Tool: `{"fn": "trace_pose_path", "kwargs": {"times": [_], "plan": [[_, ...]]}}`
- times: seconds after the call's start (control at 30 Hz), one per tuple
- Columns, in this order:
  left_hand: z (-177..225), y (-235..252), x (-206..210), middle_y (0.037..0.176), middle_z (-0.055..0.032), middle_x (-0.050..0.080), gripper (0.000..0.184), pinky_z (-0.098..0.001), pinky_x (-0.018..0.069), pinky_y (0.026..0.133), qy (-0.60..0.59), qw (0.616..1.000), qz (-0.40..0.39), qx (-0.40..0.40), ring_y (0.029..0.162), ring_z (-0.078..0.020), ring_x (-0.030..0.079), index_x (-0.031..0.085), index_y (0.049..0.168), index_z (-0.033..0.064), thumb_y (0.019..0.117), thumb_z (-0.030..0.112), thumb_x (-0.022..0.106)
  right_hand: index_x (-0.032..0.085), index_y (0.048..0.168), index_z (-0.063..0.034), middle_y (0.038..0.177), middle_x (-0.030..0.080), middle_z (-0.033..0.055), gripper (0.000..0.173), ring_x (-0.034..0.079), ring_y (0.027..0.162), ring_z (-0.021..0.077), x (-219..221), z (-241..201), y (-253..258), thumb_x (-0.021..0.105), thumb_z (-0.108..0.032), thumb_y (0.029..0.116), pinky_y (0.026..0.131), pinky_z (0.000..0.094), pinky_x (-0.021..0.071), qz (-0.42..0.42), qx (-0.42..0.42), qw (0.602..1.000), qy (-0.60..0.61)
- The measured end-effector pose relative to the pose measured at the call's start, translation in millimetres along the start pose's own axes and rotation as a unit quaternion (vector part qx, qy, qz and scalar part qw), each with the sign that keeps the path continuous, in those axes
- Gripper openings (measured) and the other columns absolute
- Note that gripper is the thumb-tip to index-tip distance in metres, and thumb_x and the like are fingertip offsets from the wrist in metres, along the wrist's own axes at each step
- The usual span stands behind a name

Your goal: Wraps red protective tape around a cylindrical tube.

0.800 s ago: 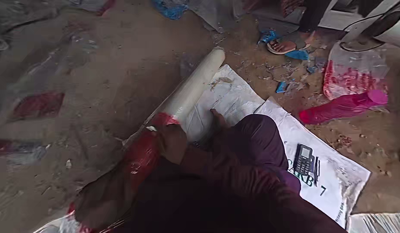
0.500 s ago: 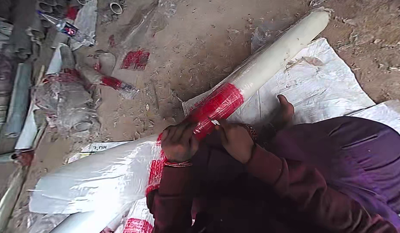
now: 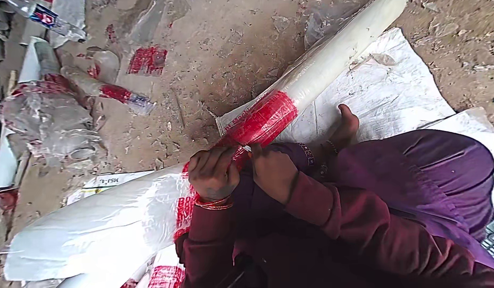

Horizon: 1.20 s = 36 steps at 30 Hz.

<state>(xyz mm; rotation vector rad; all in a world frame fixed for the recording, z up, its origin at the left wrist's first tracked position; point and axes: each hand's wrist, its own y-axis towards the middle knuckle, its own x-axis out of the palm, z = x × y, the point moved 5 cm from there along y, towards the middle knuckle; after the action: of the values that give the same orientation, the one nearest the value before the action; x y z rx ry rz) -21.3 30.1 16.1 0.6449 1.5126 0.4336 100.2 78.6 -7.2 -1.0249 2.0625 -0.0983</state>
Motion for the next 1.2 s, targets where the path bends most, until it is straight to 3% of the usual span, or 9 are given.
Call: {"fn": "trace_pose_path", "kwargs": {"times": [0.13, 0.23, 0.33, 0.43, 0.5, 0.63, 0.87, 1.07, 1.2], "plan": [[-4.7, 1.4, -1.2, 0.088, -0.0103, 0.079, 0.032, -0.0406, 0.0498, 0.079, -0.037, 0.999, -0.011, 0.002, 0.076, -0.0254, 0.072, 0.082, 0.084, 0.0093, 0.0895, 0.01, 0.05, 0.055, 0.127, 0.004, 0.098, 0.069, 0.0216, 0.027, 0.071, 0.096, 0.039, 9.9, 0.1, -3.4, 0.044, -0.011, 0.1063, 0.077, 0.0494, 0.0558, 0.018, 0.017, 1.0, 0.004], [-10.0, 1.0, -2.3, 0.088, -0.0102, 0.08, 0.032, -0.0396, 0.0488, 0.081, -0.074, 0.997, -0.008, 0.001, 0.076, -0.0237, 0.072, 0.081, 0.082, 0.0089, 0.0901, 0.011, 0.05, 0.06, 0.12, 0.0066, 0.092, 0.07, 0.0228, 0.027, 0.073, 0.087, 0.0408, 23.6, 9.2, -10.5, 0.046, -0.009, 0.1039, 0.07, 0.0498, 0.0565, 0.079, 0.008, 0.997, 0.002], [-10.0, 1.1, -3.8, 0.085, -0.0103, 0.079, 0.032, -0.0386, 0.0477, 0.081, -0.094, 0.996, -0.001, 0.008, 0.074, -0.0223, 0.071, 0.081, 0.08, 0.0084, 0.0903, 0.01, 0.051, 0.061, 0.121, 0.007, 0.09, 0.071, 0.024, 0.03, 0.073, 0.084, 0.0427, 32.4, 20.8, -19.5, 0.043, -0.013, 0.1068, 0.068, 0.0515, 0.0564, 0.107, 0.008, 0.994, 0.012], [-8.5, 2.1, -4.1, 0.084, -0.011, 0.079, 0.032, -0.0386, 0.0464, 0.081, -0.104, 0.994, -0.002, 0.015, 0.071, -0.0223, 0.07, 0.081, 0.079, 0.0079, 0.0898, 0.01, 0.051, 0.066, 0.104, 0.0061, 0.072, 0.067, 0.0186, 0.027, 0.071, 0.064, 0.0369, 31.7, 27.0, -24.6, 0.049, -0.014, 0.1037, 0.054, 0.0468, 0.0544, 0.244, -0.065, 0.967, 0.038], [-6.2, -0.7, -5.7, 0.084, -0.0109, 0.079, 0.032, -0.0383, 0.046, 0.082, -0.108, 0.994, -0.002, 0.015, 0.072, -0.0219, 0.07, 0.081, 0.08, 0.0079, 0.0906, 0.01, 0.051, 0.064, 0.097, 0.0035, 0.065, 0.062, 0.0138, 0.018, 0.067, 0.056, 0.0315, 24.8, 20.7, -20.2, 0.053, -0.011, 0.1, 0.048, 0.0422, 0.0508, 0.283, -0.097, 0.954, 0.035], [-5.5, 1.1, -5.1, 0.082, -0.0102, 0.079, 0.032, -0.0386, 0.0451, 0.082, -0.114, 0.993, -0.001, 0.012, 0.071, -0.0213, 0.069, 0.081, 0.078, 0.0085, 0.0894, 0.012, 0.051, 0.061, 0.115, 0.006, 0.087, 0.069, 0.021, 0.022, 0.072, 0.081, 0.0393, 16.9, 6.9, -4.1, 0.051, -0.008, 0.1023, 0.065, 0.0496, 0.0553, 0.136, -0.036, 0.99, 0.021], [-13.0, -2.2, -1.1, 0.082, -0.0111, 0.077, 0.031, -0.0384, 0.0421, 0.087, -0.181, 0.983, -0.017, -0.024, 0.074, -0.0204, 0.067, 0.079, 0.076, 0.0075, 0.0905, 0.012, 0.052, 0.06, 0.119, 0.0062, 0.088, 0.069, 0.0218, 0.024, 0.072, 0.082, 0.0408, 30.5, 9.9, -4.3, 0.05, -0.007, 0.1023, 0.065, 0.0506, 0.0557, 0.114, -0.008, 0.993, 0.009], [-19.0, -0.7, 0.0, 0.076, -0.0098, 0.076, 0.03, -0.0371, 0.0397, 0.089, -0.234, 0.971, -0.023, -0.036, 0.071, -0.0164, 0.066, 0.078, 0.071, 0.008, 0.0878, 0.013, 0.054, 0.061, 0.121, 0.0089, 0.09, 0.071, 0.0265, 0.033, 0.073, 0.084, 0.0457, 45.3, 34.2, -26.1, 0.041, -0.014, 0.1079, 0.069, 0.0552, 0.0556, 0.127, -0.001, 0.991, 0.029], [-15.8, -1.7, -1.5, 0.075, -0.0096, 0.075, 0.03, -0.0374, 0.0395, 0.088, -0.231, 0.972, -0.025, -0.033, 0.07, -0.0166, 0.064, 0.078, 0.071, 0.0077, 0.0879, 0.013, 0.054, 0.065, 0.105, 0.0069, 0.076, 0.068, 0.0201, 0.025, 0.071, 0.066, 0.038, 37.2, 29.4, -23.3, 0.049, -0.012, 0.1034, 0.056, 0.0486, 0.0552, 0.254, -0.087, 0.962, 0.041]]}}
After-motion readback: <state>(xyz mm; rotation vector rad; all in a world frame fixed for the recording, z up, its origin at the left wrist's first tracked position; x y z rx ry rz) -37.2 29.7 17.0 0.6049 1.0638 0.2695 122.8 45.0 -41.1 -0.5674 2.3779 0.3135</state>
